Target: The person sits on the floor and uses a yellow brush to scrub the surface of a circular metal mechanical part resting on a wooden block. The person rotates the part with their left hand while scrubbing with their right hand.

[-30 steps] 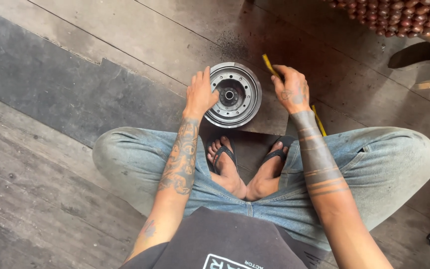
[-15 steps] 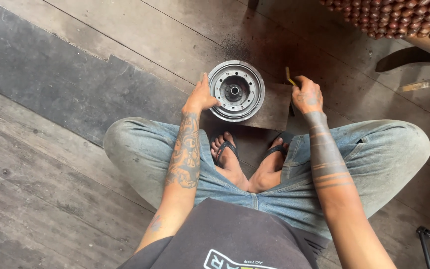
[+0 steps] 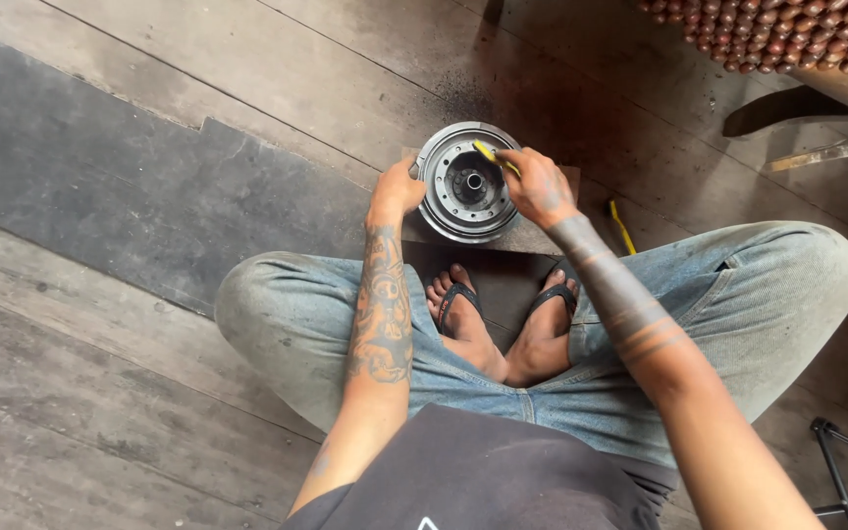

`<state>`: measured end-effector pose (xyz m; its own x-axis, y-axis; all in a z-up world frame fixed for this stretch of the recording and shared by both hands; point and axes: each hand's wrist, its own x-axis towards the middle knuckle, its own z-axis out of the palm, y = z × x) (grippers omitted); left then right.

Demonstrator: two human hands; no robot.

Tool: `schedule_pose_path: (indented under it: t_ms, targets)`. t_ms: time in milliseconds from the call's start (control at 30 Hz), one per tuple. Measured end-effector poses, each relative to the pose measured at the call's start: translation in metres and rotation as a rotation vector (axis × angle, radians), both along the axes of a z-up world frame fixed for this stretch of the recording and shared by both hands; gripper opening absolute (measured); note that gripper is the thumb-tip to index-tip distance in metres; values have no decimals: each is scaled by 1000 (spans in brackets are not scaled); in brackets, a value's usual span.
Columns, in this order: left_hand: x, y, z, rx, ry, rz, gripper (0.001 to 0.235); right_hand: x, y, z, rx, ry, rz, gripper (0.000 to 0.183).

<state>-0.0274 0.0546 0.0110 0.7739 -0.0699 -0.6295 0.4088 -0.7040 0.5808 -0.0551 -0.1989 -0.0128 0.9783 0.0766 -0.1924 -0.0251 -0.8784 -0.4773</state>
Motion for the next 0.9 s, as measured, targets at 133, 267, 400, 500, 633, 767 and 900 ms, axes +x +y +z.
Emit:
schedule_pose_path:
  t_ms: [133, 267, 400, 500, 633, 767, 900]
  targets:
    - [-10, 5, 28, -12, 16, 4, 63, 0, 43, 25, -158, 33, -48, 31]
    - [-3, 10, 8, -22, -22, -37, 62, 1, 55, 26, 111, 58, -118, 30]
    - [-5, 9, 29, -62, -3, -16, 62, -4, 53, 54, 128, 218, 76, 49]
    - [-1, 11, 15, -72, -2, -9, 62, 0, 34, -7, -162, -9, 17, 31]
    - [3, 11, 4, -63, -13, -3, 61, -3, 45, -7, -176, -179, 50, 31]
    - [4, 13, -10, -70, -27, 5, 61, 10, 42, 30, -189, 126, 57, 19]
    - [-3, 11, 18, -40, -40, -21, 63, 5, 51, 5, -71, 150, 134, 34]
